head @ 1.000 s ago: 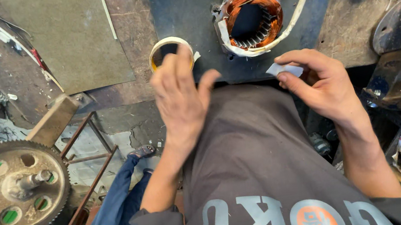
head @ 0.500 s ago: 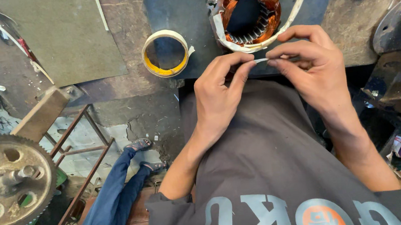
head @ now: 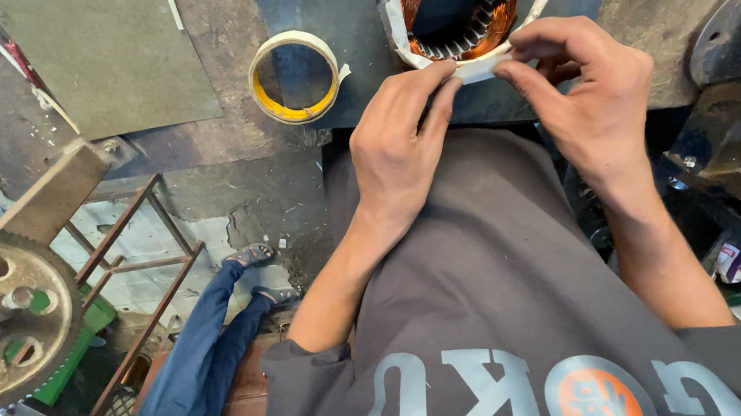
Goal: The person strips and twists wires on a stator, then wraps the connections with white tape. The person uses scissors to cut the tape and secures the wires to the component.
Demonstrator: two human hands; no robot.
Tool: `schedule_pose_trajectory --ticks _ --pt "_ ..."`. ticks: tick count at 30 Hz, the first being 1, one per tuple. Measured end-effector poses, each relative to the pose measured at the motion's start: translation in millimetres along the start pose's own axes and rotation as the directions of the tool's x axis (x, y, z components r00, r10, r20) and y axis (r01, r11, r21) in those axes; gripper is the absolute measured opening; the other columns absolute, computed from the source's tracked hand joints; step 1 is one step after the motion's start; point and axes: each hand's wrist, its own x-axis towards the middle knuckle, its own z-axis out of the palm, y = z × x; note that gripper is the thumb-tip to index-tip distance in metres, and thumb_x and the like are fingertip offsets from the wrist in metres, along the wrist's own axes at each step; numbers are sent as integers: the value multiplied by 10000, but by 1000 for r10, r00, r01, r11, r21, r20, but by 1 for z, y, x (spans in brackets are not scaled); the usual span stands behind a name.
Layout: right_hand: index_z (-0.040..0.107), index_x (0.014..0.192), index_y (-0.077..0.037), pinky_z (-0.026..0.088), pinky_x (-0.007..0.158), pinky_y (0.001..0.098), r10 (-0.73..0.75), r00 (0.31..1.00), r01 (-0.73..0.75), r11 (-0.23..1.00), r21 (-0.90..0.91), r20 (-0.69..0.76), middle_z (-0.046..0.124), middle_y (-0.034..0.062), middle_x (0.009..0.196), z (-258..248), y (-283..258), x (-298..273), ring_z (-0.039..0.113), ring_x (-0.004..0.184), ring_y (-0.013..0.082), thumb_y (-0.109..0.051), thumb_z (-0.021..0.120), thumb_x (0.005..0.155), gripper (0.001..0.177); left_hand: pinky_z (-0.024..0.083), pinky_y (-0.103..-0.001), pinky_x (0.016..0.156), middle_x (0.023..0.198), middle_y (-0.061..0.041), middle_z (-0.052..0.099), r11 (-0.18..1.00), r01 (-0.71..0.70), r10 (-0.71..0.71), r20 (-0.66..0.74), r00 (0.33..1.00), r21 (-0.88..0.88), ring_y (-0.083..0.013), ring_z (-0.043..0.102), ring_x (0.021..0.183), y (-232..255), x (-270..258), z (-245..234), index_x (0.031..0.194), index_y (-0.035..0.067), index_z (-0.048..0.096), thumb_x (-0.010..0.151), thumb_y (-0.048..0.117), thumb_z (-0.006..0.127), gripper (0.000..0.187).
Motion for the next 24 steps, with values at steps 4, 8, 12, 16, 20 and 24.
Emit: schedule_pose_trajectory --ticks 4,8,12,16,20,24 --pt "708 1179 24 565 745 228 -66 998 64 995 -72 -24 739 104 1067 2 2 -1 705 869 116 27 833 1030 194 553 -297 701 955 -48 706 997 72 -72 2 997 -13 -167 671 767 -6 -4 5 1232 83 669 938 73 814 328" --pt "711 1181 18 555 733 232 -108 994 105 987 -120 -22 736 107 1067 2 -1 1 694 856 126 14 843 1038 196 566 -271 686 980 -33 706 993 97 -101 -63 993 -63 -126 676 760 -10 -10 13 1197 88 623 950 89 822 317" --pt "702 1167 35 542 720 257 -136 991 132 981 -145 -16 721 134 1053 -1 -6 4 679 852 154 47 827 970 234 550 -256 650 927 -16 690 994 72 -80 -88 993 -87 -114 665 712 -16 -13 18 1155 73 589 956 90 825 310" --pt "701 1122 25 517 717 262 -148 989 147 974 -171 5 730 105 1047 -1 -10 9 648 833 149 25 839 982 197 554 -254 649 915 -14 682 990 94 -105 -101 989 -103 -117 668 742 -19 -15 22 1166 69 561 966 93 822 329" --pt "689 1127 1 492 727 298 -161 987 161 957 -241 20 728 73 1028 0 -8 10 600 808 169 -2 859 978 226 542 -283 643 936 -38 629 987 162 -160 -81 984 22 -137 640 733 -17 -16 23 1142 68 571 932 140 864 367" --pt "673 1121 -31 481 772 364 -253 968 228 868 -441 3 608 64 916 -2 1 8 591 868 232 -121 966 963 345 571 -316 769 1135 -5 616 982 -71 98 -152 983 175 -191 661 1012 -22 -8 15 1206 95 594 958 166 857 368"
